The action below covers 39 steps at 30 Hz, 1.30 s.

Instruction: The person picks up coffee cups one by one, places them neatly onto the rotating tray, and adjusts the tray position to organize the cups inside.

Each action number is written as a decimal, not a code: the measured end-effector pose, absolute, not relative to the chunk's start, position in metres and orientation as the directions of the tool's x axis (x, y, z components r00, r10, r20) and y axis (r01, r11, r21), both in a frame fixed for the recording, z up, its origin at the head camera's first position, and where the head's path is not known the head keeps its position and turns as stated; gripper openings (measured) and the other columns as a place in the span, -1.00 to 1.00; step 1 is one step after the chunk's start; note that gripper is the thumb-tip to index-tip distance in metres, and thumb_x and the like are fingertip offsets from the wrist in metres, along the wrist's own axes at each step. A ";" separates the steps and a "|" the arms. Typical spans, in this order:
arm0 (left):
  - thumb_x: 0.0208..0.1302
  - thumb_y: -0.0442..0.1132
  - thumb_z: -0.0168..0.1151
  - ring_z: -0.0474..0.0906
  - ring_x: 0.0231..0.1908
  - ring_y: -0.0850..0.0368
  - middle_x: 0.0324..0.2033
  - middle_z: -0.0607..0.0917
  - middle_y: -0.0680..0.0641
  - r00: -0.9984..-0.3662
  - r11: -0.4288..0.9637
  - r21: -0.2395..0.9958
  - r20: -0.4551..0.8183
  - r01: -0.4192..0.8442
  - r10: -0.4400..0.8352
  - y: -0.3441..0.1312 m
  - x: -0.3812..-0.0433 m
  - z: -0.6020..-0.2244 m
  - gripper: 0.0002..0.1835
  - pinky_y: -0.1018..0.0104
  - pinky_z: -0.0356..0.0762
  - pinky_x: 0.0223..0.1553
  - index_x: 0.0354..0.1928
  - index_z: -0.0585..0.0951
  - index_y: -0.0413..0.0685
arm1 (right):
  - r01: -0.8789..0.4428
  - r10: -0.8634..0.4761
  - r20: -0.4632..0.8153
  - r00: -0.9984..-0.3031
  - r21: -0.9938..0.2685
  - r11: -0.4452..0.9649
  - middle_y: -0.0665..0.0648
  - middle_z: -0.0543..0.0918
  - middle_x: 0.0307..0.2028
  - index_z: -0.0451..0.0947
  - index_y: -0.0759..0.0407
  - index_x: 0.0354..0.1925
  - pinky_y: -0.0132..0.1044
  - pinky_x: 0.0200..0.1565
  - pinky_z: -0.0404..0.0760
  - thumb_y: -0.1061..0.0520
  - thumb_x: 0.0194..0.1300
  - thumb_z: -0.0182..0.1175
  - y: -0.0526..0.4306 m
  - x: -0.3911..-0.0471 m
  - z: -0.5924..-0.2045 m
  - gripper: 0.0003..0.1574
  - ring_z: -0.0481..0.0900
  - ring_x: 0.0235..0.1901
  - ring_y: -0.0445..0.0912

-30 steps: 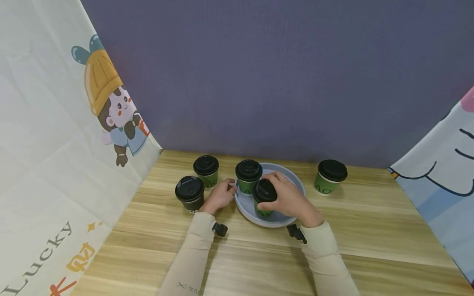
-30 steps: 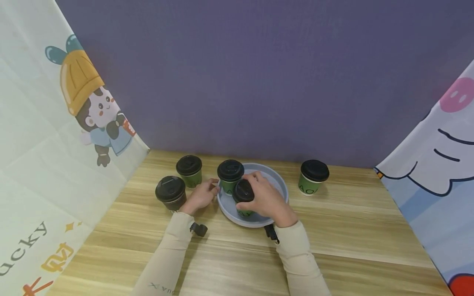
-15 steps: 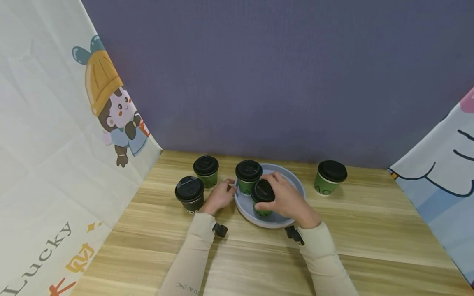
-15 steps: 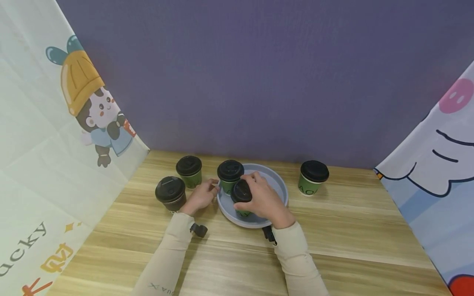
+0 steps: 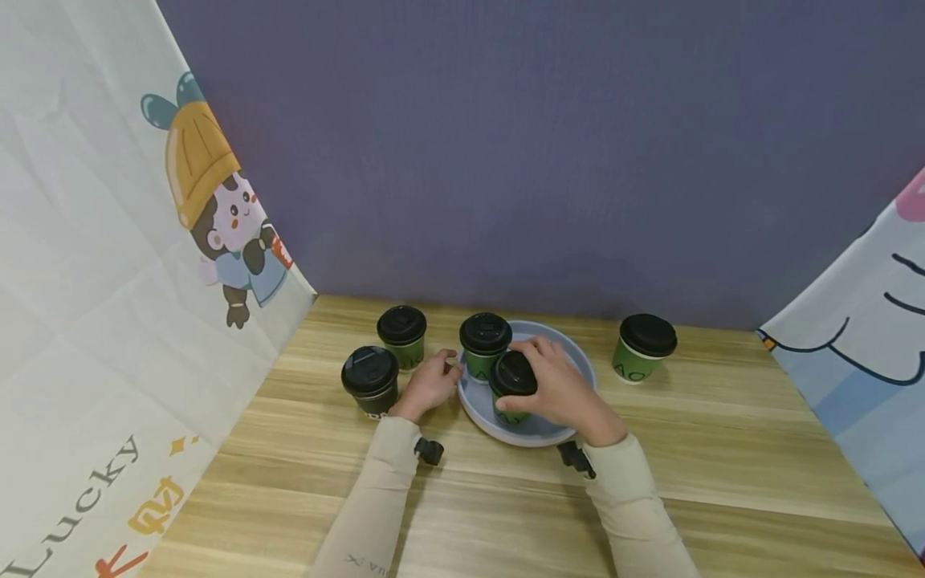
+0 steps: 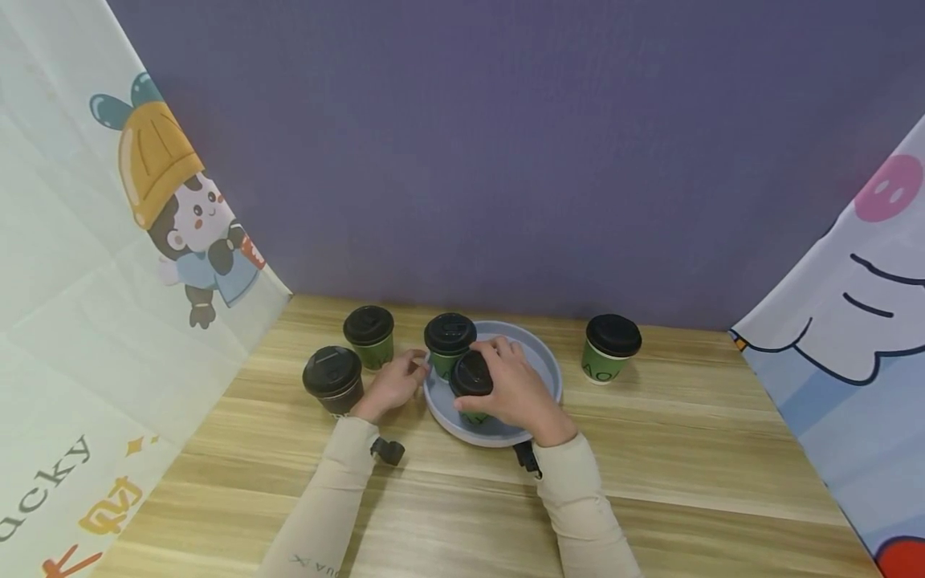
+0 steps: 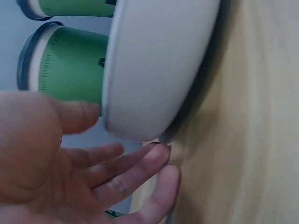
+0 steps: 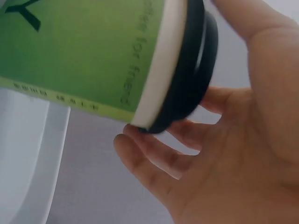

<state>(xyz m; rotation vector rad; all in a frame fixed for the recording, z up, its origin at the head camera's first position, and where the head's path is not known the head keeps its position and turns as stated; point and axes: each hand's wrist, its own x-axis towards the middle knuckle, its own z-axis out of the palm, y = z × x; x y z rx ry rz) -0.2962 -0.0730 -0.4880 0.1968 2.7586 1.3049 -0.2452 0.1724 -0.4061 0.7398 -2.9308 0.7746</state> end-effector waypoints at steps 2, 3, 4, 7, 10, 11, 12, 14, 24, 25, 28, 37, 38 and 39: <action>0.56 -0.14 0.05 0.65 0.10 -0.14 0.13 0.68 -0.32 -0.982 0.621 0.778 -0.029 0.095 0.186 -0.075 -0.296 -0.487 -0.40 0.00 0.59 0.11 0.50 0.27 -0.29 | -0.453 -0.438 0.153 -0.886 -0.483 0.749 0.28 0.36 0.40 0.25 0.12 0.51 0.34 0.30 0.38 -0.39 0.13 0.45 0.177 -0.247 -0.406 0.19 0.28 0.41 0.31; 0.55 -0.14 0.06 0.64 0.14 -0.15 0.16 0.67 -0.34 -0.978 0.617 0.780 -0.033 0.105 0.208 -0.076 -0.296 -0.486 -0.35 -0.01 0.57 0.16 0.53 0.20 -0.31 | -0.452 -0.432 0.163 -0.887 -0.500 0.739 0.28 0.35 0.42 0.24 0.12 0.52 0.35 0.31 0.37 -0.39 0.17 0.42 0.180 -0.248 -0.406 0.18 0.26 0.43 0.31; 0.53 -0.16 0.08 0.62 0.18 -0.15 0.19 0.65 -0.35 -0.972 0.608 0.786 -0.037 0.115 0.231 -0.077 -0.295 -0.486 -0.30 0.00 0.55 0.20 0.55 0.13 -0.34 | -0.450 -0.425 0.174 -0.888 -0.514 0.730 0.28 0.34 0.43 0.22 0.13 0.52 0.35 0.32 0.36 -0.40 0.20 0.38 0.183 -0.249 -0.405 0.16 0.25 0.44 0.30; 0.44 -0.20 0.19 0.61 0.17 -0.12 0.21 0.63 -0.35 -0.953 0.575 0.810 -0.072 0.116 0.293 -0.081 -0.294 -0.484 -0.12 0.04 0.53 0.21 0.59 -0.05 -0.37 | -0.436 -0.387 0.210 -0.898 -0.542 0.718 0.28 0.36 0.42 0.23 0.15 0.52 0.32 0.32 0.37 -0.36 0.31 0.30 0.195 -0.252 -0.404 0.06 0.28 0.42 0.28; 0.31 -0.18 0.32 0.59 0.09 -0.03 0.18 0.62 -0.30 -0.936 0.565 0.820 -0.124 0.092 0.331 -0.084 -0.292 -0.481 0.07 0.09 0.53 0.17 0.60 -0.16 -0.38 | -0.418 -0.347 0.234 -0.908 -0.555 0.719 0.30 0.39 0.38 0.25 0.20 0.49 0.29 0.30 0.39 -0.30 0.39 0.27 0.208 -0.257 -0.402 -0.03 0.31 0.38 0.27; 0.28 -0.16 0.36 0.57 0.08 -0.01 0.19 0.61 -0.28 -0.930 0.570 0.817 -0.140 0.085 0.339 -0.084 -0.291 -0.480 0.12 0.09 0.52 0.17 0.60 -0.19 -0.37 | -0.411 -0.332 0.243 -0.911 -0.561 0.718 0.31 0.39 0.37 0.26 0.21 0.48 0.29 0.29 0.40 -0.27 0.40 0.27 0.213 -0.258 -0.402 -0.06 0.33 0.36 0.28; 0.25 -0.14 0.40 0.56 0.12 0.00 0.21 0.60 -0.27 -0.924 0.572 0.817 -0.153 0.081 0.349 -0.084 -0.290 -0.479 0.16 0.09 0.51 0.21 0.60 -0.20 -0.37 | -0.408 -0.317 0.257 -0.913 -0.559 0.722 0.32 0.40 0.35 0.27 0.22 0.47 0.29 0.28 0.40 -0.24 0.42 0.27 0.218 -0.260 -0.402 -0.09 0.34 0.35 0.28; 0.22 -0.12 0.44 0.53 0.18 -0.01 0.25 0.58 -0.27 -0.915 0.575 0.814 -0.169 0.081 0.368 -0.084 -0.289 -0.477 0.20 0.07 0.48 0.27 0.60 -0.20 -0.37 | -0.397 -0.281 0.284 -0.917 -0.566 0.723 0.36 0.40 0.33 0.30 0.25 0.45 0.31 0.28 0.37 -0.17 0.44 0.27 0.228 -0.263 -0.402 -0.15 0.33 0.34 0.31; 0.15 -0.10 0.55 0.40 0.39 -0.16 0.38 0.45 -0.35 -0.885 0.543 0.836 -0.192 0.079 0.424 -0.084 -0.285 -0.476 0.31 -0.01 0.37 0.41 0.60 -0.24 -0.38 | -0.340 -0.120 0.405 -0.906 -0.531 0.776 0.55 0.34 0.26 0.44 0.39 0.29 0.42 0.16 0.21 0.03 0.43 0.29 0.273 -0.274 -0.409 -0.36 0.21 0.20 0.48; 0.14 -0.10 0.56 0.40 0.39 -0.16 0.37 0.45 -0.35 -0.885 0.540 0.838 -0.190 0.079 0.424 -0.084 -0.286 -0.476 0.31 -0.02 0.37 0.41 0.60 -0.24 -0.38 | -0.335 -0.109 0.415 -0.903 -0.524 0.783 0.57 0.33 0.26 0.45 0.40 0.28 0.42 0.15 0.19 0.04 0.42 0.30 0.278 -0.277 -0.409 -0.37 0.20 0.19 0.49; 0.14 -0.12 0.57 0.40 0.40 -0.18 0.37 0.44 -0.37 -0.885 0.529 0.845 -0.187 0.077 0.426 -0.083 -0.286 -0.474 0.30 -0.02 0.36 0.41 0.59 -0.22 -0.39 | -0.302 -0.071 0.433 -0.899 -0.492 0.817 0.60 0.30 0.26 0.46 0.40 0.25 0.44 0.13 0.16 0.04 0.41 0.30 0.292 -0.289 -0.410 -0.39 0.19 0.16 0.52; 0.16 -0.11 0.56 0.26 0.48 -0.21 0.50 0.25 -0.39 -0.889 0.545 0.834 -0.182 0.086 0.421 -0.083 -0.285 -0.477 0.25 -0.03 0.24 0.49 0.60 -0.15 -0.39 | -0.088 0.030 0.272 -0.962 -0.410 0.908 0.66 0.23 0.34 0.31 0.41 0.41 0.54 0.21 0.15 -0.26 0.49 0.12 0.324 -0.318 -0.424 -0.10 0.13 0.28 0.62; 0.17 -0.10 0.56 0.25 0.49 -0.21 0.50 0.25 -0.38 -0.889 0.546 0.834 -0.186 0.082 0.418 -0.083 -0.285 -0.477 0.25 -0.03 0.24 0.49 0.60 -0.15 -0.38 | -0.080 0.024 0.251 -0.968 -0.398 0.914 0.68 0.23 0.34 0.28 0.42 0.43 0.54 0.22 0.15 -0.32 0.50 0.06 0.326 -0.320 -0.426 -0.05 0.14 0.27 0.63; 0.17 -0.10 0.55 0.25 0.49 -0.21 0.50 0.25 -0.38 -0.889 0.545 0.835 -0.188 0.079 0.418 -0.083 -0.285 -0.477 0.25 -0.03 0.24 0.49 0.60 -0.15 -0.37 | -0.073 0.020 0.232 -0.972 -0.387 0.919 0.69 0.23 0.34 0.26 0.42 0.44 0.53 0.23 0.18 -0.37 0.51 0.01 0.328 -0.321 -0.429 -0.01 0.16 0.26 0.64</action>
